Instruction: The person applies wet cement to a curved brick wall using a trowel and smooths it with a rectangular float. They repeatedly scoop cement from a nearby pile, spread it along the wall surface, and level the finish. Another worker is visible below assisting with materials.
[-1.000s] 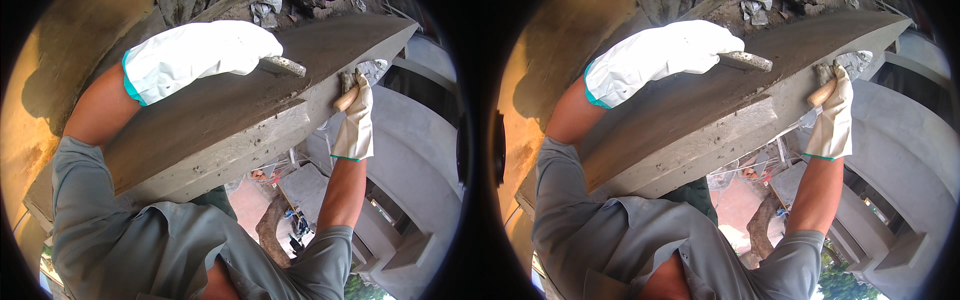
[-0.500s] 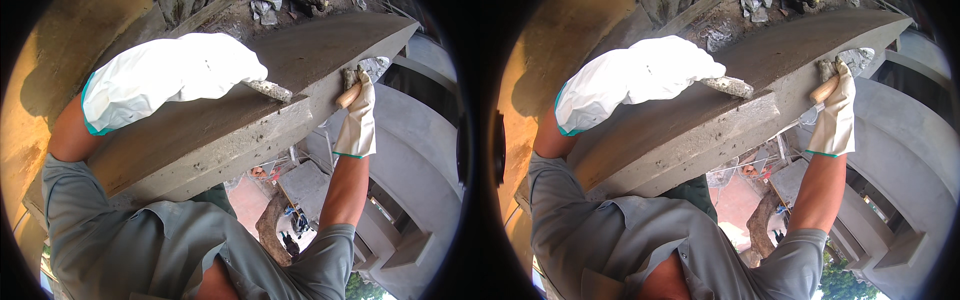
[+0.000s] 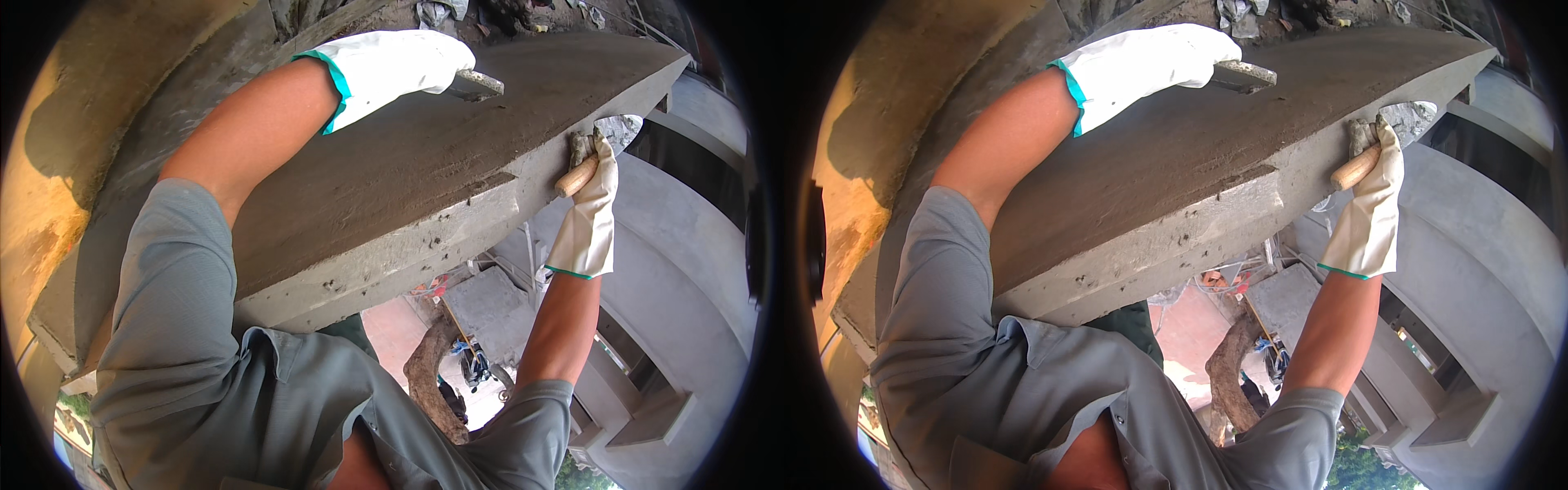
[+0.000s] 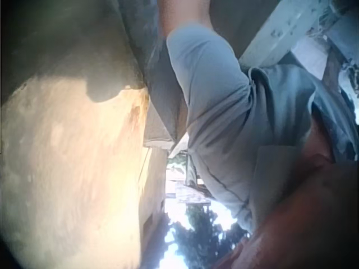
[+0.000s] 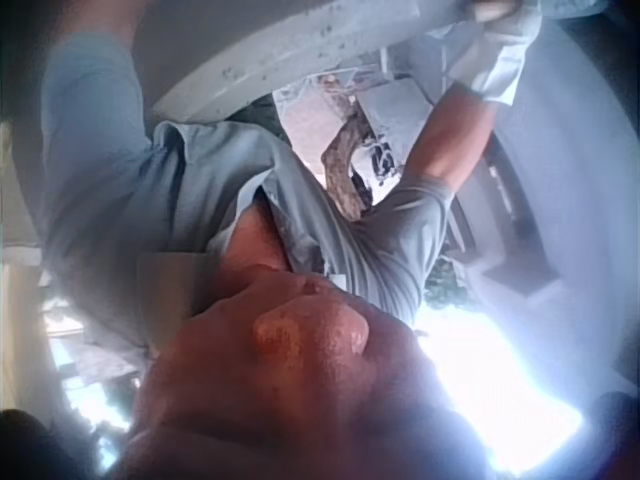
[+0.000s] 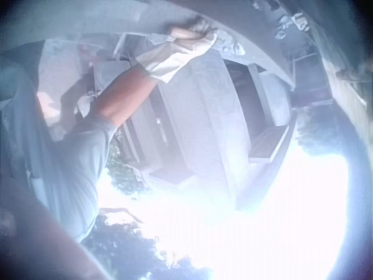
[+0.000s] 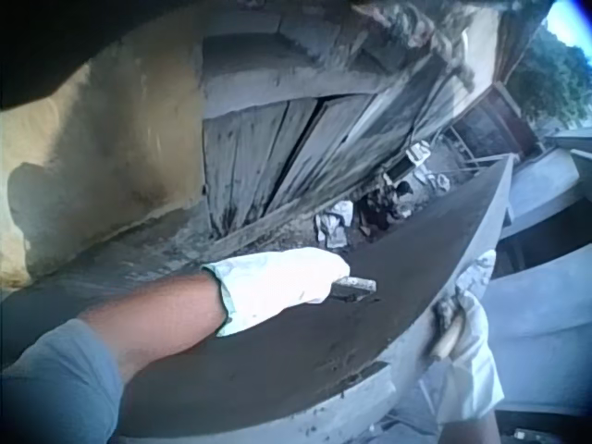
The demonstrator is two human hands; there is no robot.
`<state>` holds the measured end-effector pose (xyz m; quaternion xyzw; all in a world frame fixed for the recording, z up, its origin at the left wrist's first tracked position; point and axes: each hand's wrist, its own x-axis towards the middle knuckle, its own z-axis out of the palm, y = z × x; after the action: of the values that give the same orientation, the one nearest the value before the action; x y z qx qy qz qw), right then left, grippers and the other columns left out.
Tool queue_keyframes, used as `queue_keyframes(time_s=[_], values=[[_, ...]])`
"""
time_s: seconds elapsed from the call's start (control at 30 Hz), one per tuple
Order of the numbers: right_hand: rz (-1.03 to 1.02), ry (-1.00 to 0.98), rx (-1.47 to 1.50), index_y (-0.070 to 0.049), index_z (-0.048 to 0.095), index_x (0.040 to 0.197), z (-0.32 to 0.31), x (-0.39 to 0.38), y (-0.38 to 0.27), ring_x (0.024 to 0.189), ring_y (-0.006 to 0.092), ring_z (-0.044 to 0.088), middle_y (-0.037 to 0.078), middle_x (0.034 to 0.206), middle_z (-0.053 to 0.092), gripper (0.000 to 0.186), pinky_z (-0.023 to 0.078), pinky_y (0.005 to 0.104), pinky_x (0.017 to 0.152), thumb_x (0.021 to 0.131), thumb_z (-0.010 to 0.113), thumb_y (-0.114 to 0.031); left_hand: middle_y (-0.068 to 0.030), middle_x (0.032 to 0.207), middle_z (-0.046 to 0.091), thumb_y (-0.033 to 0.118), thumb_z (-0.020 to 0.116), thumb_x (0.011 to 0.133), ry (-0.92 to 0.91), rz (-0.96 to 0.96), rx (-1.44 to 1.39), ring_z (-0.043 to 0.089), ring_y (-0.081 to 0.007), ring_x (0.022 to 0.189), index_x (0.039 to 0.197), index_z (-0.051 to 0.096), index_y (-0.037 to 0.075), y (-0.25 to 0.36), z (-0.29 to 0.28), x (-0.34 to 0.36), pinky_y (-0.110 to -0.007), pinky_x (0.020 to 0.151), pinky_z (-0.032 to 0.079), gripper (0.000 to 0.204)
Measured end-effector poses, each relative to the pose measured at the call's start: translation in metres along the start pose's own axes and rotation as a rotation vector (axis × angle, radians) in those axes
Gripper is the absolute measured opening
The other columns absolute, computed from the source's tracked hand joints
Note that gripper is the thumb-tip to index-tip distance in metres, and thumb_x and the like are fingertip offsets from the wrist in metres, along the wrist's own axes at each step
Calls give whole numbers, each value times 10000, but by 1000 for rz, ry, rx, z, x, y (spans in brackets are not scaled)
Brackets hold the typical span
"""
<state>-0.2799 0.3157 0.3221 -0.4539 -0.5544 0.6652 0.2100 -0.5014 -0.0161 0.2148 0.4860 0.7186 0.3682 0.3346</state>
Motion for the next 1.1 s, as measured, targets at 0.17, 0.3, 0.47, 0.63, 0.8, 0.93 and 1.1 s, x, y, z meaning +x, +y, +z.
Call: queue_keyframes(time_s=[0.17,0.3,0.47,0.63,0.8,0.93,1.1], values=[[5,33,10,26,625,1079,3,-3,-1,796,276,692,123,942,647,168,662,378,785,999,625,-122,-92,1318,670,35,616,896,-30,-60,99,616,-263,1216,1421,610,144,27,29,70,-376,985,506,536],[-5,51,-10,21,629,1054,5,-5,-2,774,259,683,121,936,650,164,655,366,762,1002,629,-135,-94,1296,678,19,619,889,-82,-113,182,635,-261,1181,1425,604,140,39,47,117,-369,949,520,550],[4,-10,-85,11,623,1051,0,-5,-5,745,219,682,102,885,656,170,620,330,689,1010,619,-155,-97,1268,689,0,623,881,-155,-140,246,659,-259,1137,1431,597,134,38,60,142,-360,905,537,567],[10,-2,-27,29,608,1116,-2,-1,-3,808,241,708,127,926,671,212,646,337,778,1005,627,-150,-99,1241,699,-19,627,872,-260,-116,258,682,-256,1094,1436,589,129,22,63,124,-351,861,555,584],[-18,-22,-58,14,630,1116,-10,4,-1,815,248,713,129,945,687,201,653,344,784,1006,624,-154,-68,1178,715,-50,539,917,-233,34,101,670,-187,817,1445,566,84,1,57,53,-307,658,535,545],[19,-99,-45,10,636,1133,-24,15,0,836,261,719,132,963,692,220,656,358,788,1012,614,-172,-63,1298,668,26,532,983,-161,-36,-440,639,-158,1033,1385,626,51,0,41,-32,-285,870,523,414],[21,-85,-53,-8,622,1225,-41,28,3,951,270,707,105,1089,667,275,633,381,884,1046,567,-209,-75,1381,630,87,587,985,-83,16,-591,563,-230,1306,1369,656,99,-16,24,-116,-330,1096,461,390]])
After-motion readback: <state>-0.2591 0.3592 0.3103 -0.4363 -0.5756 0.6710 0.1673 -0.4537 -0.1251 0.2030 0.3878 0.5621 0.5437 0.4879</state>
